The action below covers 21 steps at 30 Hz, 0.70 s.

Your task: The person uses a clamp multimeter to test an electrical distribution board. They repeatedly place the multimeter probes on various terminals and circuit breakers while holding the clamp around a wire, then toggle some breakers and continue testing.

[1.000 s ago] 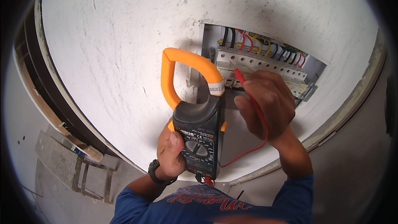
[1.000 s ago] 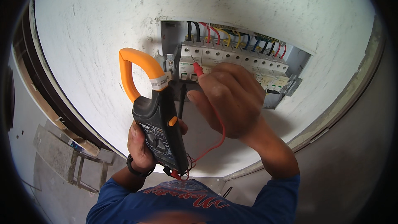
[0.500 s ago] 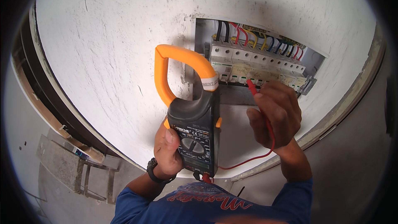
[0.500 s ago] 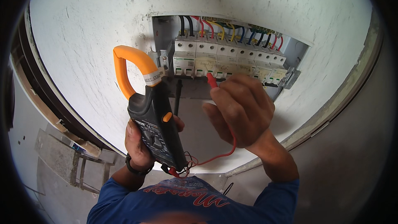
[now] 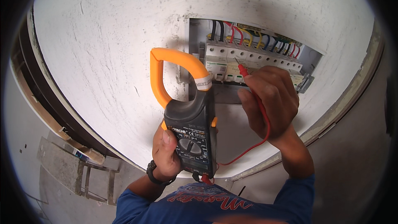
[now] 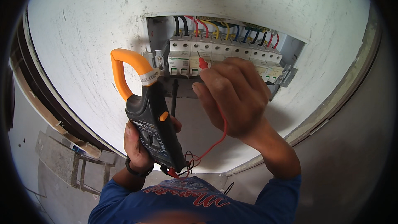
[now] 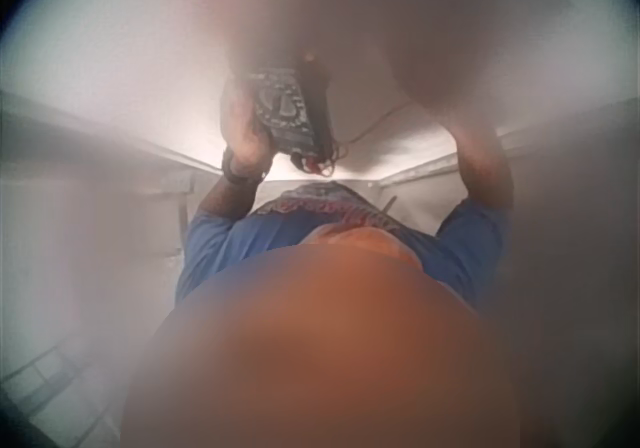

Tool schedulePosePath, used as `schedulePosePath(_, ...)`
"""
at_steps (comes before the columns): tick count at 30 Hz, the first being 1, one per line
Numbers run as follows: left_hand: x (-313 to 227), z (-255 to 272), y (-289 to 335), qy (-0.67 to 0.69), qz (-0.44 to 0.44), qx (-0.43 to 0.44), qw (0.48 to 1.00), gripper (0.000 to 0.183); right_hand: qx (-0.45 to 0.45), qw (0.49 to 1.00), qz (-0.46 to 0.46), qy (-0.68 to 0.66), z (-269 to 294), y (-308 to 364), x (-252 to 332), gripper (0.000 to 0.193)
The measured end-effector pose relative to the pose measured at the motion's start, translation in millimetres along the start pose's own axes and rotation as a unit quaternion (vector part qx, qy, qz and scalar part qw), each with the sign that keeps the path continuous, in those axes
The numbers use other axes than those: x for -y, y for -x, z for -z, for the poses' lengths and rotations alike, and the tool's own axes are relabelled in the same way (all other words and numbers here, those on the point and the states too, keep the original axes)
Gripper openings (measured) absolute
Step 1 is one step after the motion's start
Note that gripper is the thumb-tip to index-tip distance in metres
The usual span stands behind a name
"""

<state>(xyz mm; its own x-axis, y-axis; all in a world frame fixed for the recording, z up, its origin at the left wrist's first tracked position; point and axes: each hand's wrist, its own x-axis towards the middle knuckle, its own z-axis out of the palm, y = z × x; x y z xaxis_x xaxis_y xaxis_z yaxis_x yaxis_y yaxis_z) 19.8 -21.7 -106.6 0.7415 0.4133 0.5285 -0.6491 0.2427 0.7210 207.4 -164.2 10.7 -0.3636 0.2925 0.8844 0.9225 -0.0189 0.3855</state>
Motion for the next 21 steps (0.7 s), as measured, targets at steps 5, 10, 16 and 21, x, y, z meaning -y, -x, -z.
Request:
schedulePosePath(5, -5, 5, 3, 0.044, -0.018, 0.061, 0.997, 0.080, 0.002, 1.000, 0.000, -0.001, 0, 0, -1, 0.025)
schedulePosePath(10, -4, -9, 8, -0.005, -0.011, -0.032, 0.999, 0.085, -0.004, 1.000, 0.006, -0.005, -1, -1, -4, 0.024)
schedulePosePath(16, -7, -12, 12, 0.010, 0.004, -0.056, 0.998, 0.086, -0.001, 1.000, 0.008, -0.007, -5, -4, -7, 0.023)
schedulePosePath(21, -9, -10, 17, -0.003, 0.004, -0.050, 0.999, 0.087, 0.000, 1.000, 0.009, -0.008, -8, -5, -6, 0.022)
